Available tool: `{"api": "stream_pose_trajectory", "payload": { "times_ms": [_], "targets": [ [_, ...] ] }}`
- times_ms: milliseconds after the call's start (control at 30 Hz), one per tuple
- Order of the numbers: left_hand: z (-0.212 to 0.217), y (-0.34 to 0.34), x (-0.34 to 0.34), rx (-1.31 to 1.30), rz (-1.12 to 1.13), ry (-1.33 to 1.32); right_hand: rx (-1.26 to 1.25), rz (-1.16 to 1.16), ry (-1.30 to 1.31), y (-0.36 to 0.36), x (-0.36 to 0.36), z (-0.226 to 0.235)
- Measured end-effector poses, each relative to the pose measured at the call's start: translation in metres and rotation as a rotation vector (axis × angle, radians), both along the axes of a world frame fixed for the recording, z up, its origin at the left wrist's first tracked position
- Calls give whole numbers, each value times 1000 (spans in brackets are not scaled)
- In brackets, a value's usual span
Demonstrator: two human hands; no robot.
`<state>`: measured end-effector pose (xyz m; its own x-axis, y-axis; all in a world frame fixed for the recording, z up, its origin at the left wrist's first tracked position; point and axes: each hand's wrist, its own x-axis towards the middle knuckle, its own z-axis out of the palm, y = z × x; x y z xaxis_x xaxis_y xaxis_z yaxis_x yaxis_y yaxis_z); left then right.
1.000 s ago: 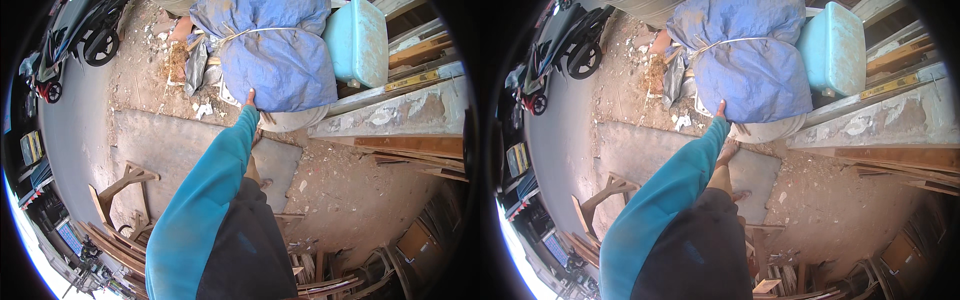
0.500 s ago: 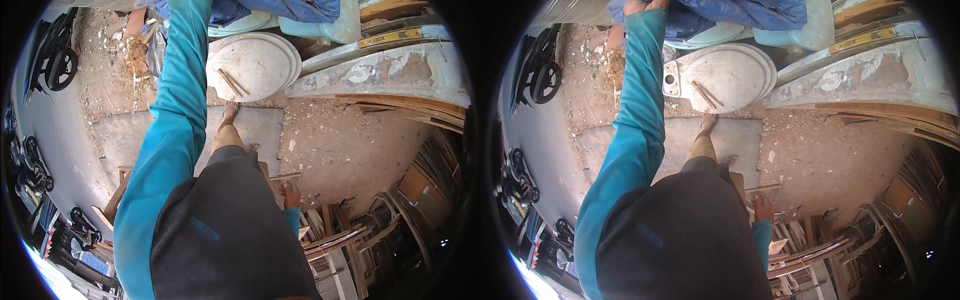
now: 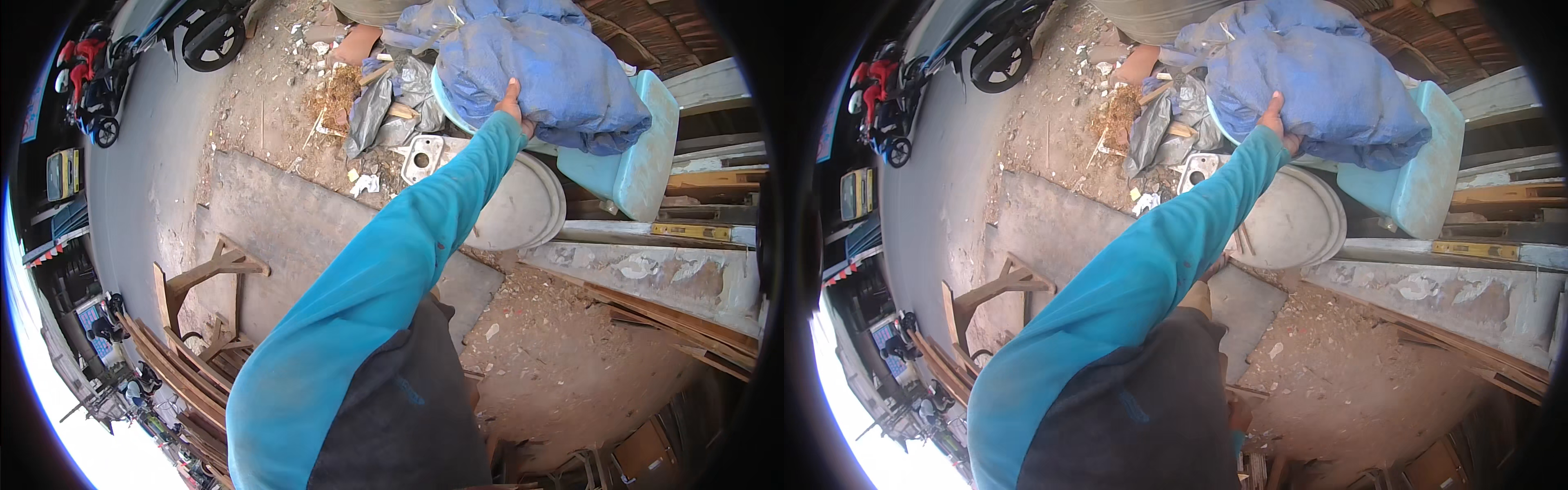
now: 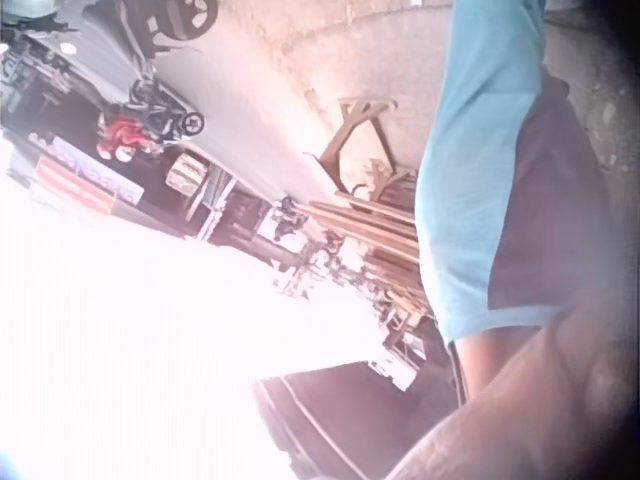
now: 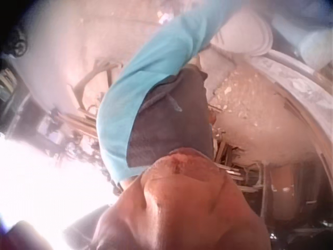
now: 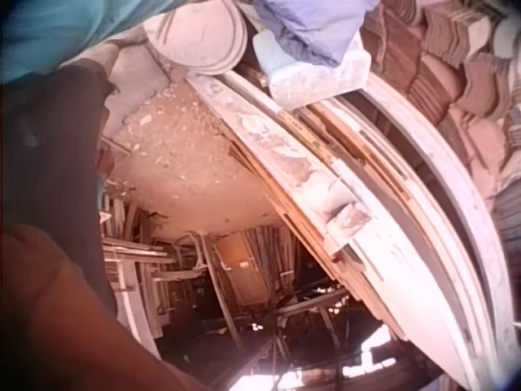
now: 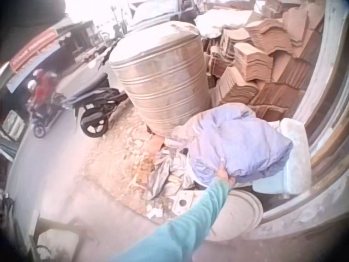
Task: The person selects a wooden plank from a pile, carries it to a workbench, and extracts nails from it using a hammer. The person then picks up a wooden block, removes nails from it with the hammer, and places the block onto a pile of wood.
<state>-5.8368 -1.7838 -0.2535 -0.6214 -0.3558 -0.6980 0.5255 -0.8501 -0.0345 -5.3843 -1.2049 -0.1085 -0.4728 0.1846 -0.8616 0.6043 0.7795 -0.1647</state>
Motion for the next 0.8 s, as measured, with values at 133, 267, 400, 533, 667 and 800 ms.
{"api": "stream_pose_trajectory", "payload": {
  "times_ms": [133, 267, 400, 533, 667, 800],
  "targets": [
    [-81, -8, 81, -78, -303, -353, -107, -57, 61, -50, -59, 10],
    [-54, 58, 149, -198, -853, -665, -70, -260, 114, -61, -57, 25],
    [-111, 47, 281, -724, -1284, -863, -161, -133, 169, -65, -86, 25],
    [-46, 94, 441, -1063, -1664, -914, -158, -254, 174, -11, -20, 12],
    [-3, 117, 624, -865, -1786, -1030, -224, -53, 178, -27, 12, 35],
    [7, 163, 786, -809, -1762, -1210, -304, 148, 119, -39, 44, 38]
  ]
}}
